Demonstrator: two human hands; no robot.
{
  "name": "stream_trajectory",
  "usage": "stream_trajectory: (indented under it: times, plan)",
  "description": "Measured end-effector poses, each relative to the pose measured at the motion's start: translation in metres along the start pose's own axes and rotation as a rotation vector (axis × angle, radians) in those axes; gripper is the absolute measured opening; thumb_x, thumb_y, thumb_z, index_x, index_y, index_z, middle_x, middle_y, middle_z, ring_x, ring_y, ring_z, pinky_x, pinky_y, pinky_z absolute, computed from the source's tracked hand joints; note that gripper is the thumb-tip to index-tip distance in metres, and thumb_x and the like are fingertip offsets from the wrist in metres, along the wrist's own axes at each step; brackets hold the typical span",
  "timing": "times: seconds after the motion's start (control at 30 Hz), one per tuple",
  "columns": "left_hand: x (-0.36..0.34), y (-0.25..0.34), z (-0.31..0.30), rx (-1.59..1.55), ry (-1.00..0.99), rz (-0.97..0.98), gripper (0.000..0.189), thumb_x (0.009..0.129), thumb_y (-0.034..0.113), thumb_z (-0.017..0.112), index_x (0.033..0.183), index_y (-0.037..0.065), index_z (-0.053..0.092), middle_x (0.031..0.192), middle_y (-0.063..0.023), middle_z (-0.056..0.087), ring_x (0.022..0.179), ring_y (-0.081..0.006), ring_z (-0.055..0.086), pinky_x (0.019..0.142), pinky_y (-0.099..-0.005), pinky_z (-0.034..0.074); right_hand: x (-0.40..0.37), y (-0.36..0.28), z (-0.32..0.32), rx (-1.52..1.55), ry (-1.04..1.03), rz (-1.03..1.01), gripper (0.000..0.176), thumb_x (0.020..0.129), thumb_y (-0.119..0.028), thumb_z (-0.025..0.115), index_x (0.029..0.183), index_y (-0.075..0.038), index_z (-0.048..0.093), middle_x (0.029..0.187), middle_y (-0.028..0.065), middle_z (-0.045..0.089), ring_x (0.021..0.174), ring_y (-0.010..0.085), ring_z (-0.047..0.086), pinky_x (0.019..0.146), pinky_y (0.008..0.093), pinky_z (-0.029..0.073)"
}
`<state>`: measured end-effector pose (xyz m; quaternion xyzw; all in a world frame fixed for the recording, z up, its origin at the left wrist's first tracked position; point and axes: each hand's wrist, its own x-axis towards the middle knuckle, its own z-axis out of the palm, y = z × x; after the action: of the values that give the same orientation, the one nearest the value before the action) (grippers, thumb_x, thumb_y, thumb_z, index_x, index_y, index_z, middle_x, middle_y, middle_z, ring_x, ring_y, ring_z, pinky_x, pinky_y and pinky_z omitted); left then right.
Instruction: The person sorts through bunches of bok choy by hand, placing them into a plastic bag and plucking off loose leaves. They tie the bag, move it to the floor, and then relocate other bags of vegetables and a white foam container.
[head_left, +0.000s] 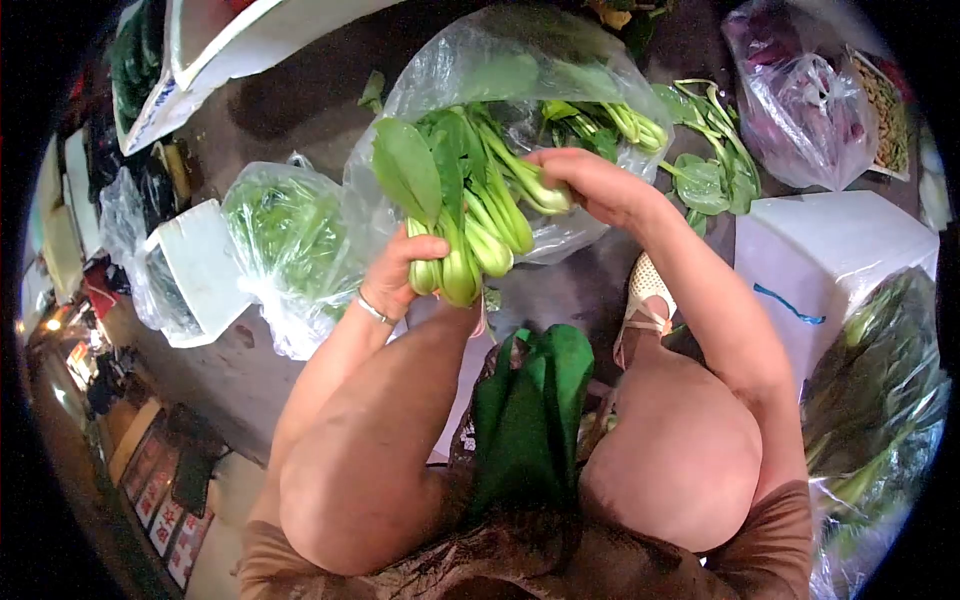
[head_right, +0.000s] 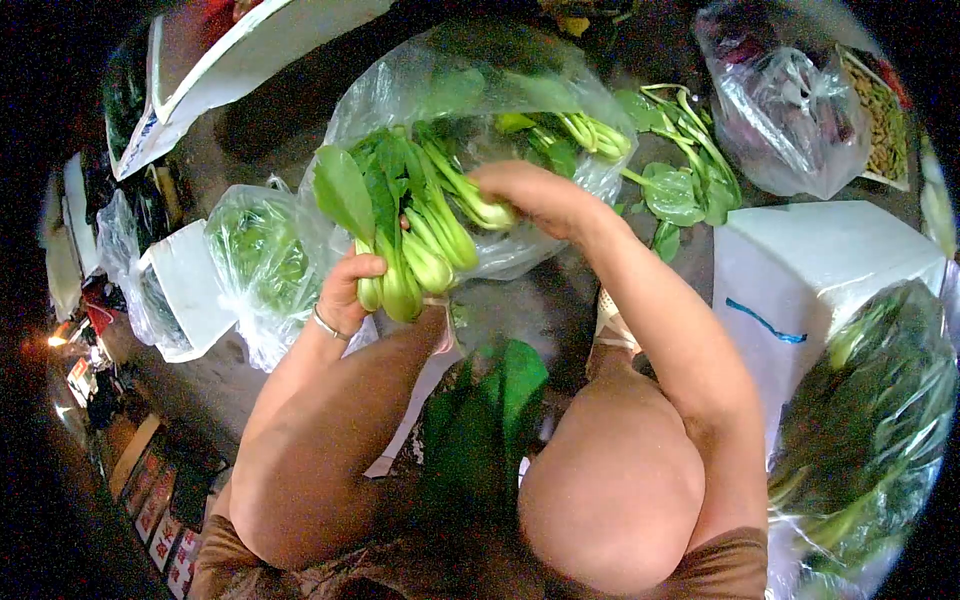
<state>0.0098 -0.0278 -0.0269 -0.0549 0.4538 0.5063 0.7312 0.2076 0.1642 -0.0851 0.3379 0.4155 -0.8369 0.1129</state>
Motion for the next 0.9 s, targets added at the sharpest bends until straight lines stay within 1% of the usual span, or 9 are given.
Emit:
stream_trajectory:
  times: [0.2,0.3,0.47,0.6,0.67,0.8,0.83,0.87,0.9]
  plan:
    - [-0.002,0.001,0.008,-0.008,-0.044,-0.031,0.064,0.072,0.002,0.066,0.132,0.0,0.045,0.125,-0.0145,0.056,0.112,-0.0289,0.058,0.099,-0.0402,0.046,-0.034,-0.003,0.011,0.21,0.002,-0.004,0.056,0.076,-0.005,0.048,0.131,-0.004,0.047,0.106,0.0009,0.059,0.087,0.008,0.055,0.075,0.0213,0.044]
    - [0.003,0.005,0.028,0.079,-0.036,-0.07,0.064,0.072,-0.001,0.065,0.134,0.0,0.045,0.125,-0.0148,0.056,0.112,-0.0288,0.058,0.098,-0.04,0.047,-0.038,0.002,0.008,-0.05,-0.086,-0.105,0.064,0.077,-0.015,0.061,0.137,0.0,0.042,0.125,0.012,0.056,0.114,0.02,0.052,0.097,0.0292,0.041]
    - [0.004,0.017,0.061,0.268,-0.06,-0.118,0.064,0.073,-0.003,0.069,0.132,0.002,0.045,0.118,-0.0111,0.06,0.105,-0.0228,0.061,0.09,-0.0349,0.05,-0.069,-0.011,0.007,0.002,-0.023,-0.141,0.094,0.071,-0.032,0.079,0.141,0.005,0.03,0.137,0.0187,0.046,0.126,0.0237,0.044,0.106,0.0321,0.033]
    - [0.013,0.022,0.084,0.636,-0.21,0.04,0.085,0.072,0.004,0.076,0.142,0.005,0.029,0.133,-0.0098,0.047,0.122,-0.0195,0.046,0.103,-0.0347,0.038,-0.098,-0.028,0.017,-0.088,0.053,-0.312,0.104,0.061,-0.038,0.086,0.139,0.005,0.033,0.135,0.0179,0.048,0.125,0.0255,0.046,0.109,0.0332,0.032]
    - [0.003,0.044,0.128,0.739,-0.315,0.182,0.092,0.07,0.012,0.081,0.143,0.005,0.025,0.135,-0.0096,0.043,0.124,-0.0198,0.042,0.105,-0.0348,0.035,-0.136,-0.066,0.03,-0.13,0.13,-0.379,0.08,0.065,-0.014,0.085,0.133,0.001,0.045,0.129,0.0101,0.054,0.12,0.0183,0.048,0.104,0.0323,0.036]
    - [-0.033,0.067,0.189,1.095,-0.279,0.461,0.091,0.065,0.027,0.084,0.136,0.0,0.034,0.128,-0.0121,0.049,0.118,-0.0253,0.048,0.1,-0.0378,0.04,-0.202,-0.114,0.063,-0.306,0.345,-0.645,0.056,0.059,-0.023,0.088,0.105,-0.001,0.065,0.1,0.0081,0.069,0.091,0.0158,0.062,0.085,0.0323,0.049]
    - [-0.056,0.068,0.217,1.062,-0.233,0.406,0.087,0.067,0.03,0.083,0.135,-0.001,0.037,0.129,-0.0131,0.049,0.119,-0.025,0.047,0.101,-0.0389,0.038,-0.209,-0.115,0.063,-0.434,0.389,-0.519,0.056,0.058,-0.022,0.088,0.105,-0.003,0.065,0.098,0.0089,0.069,0.089,0.0164,0.062,0.083,0.0324,0.05]
    - [-0.06,0.07,0.207,1.205,-0.274,0.592,0.081,0.07,0.03,0.081,0.133,-0.002,0.04,0.129,-0.0148,0.048,0.12,-0.0258,0.046,0.103,-0.0392,0.037,-0.228,-0.129,0.074,-0.533,0.431,-0.551,0.055,0.057,-0.022,0.087,0.105,-0.003,0.065,0.096,0.0101,0.069,0.087,0.0165,0.062,0.082,0.0323,0.051]
    - [-0.081,0.077,0.222,1.38,-0.242,0.654,0.073,0.073,0.029,0.079,0.129,-0.001,0.045,0.128,-0.0175,0.049,0.121,-0.0274,0.045,0.104,-0.0386,0.035,-0.244,-0.133,0.086,-0.454,0.479,-0.782,0.053,0.058,-0.02,0.086,0.104,-0.004,0.065,0.094,0.0108,0.069,0.084,0.0164,0.062,0.081,0.032,0.051]
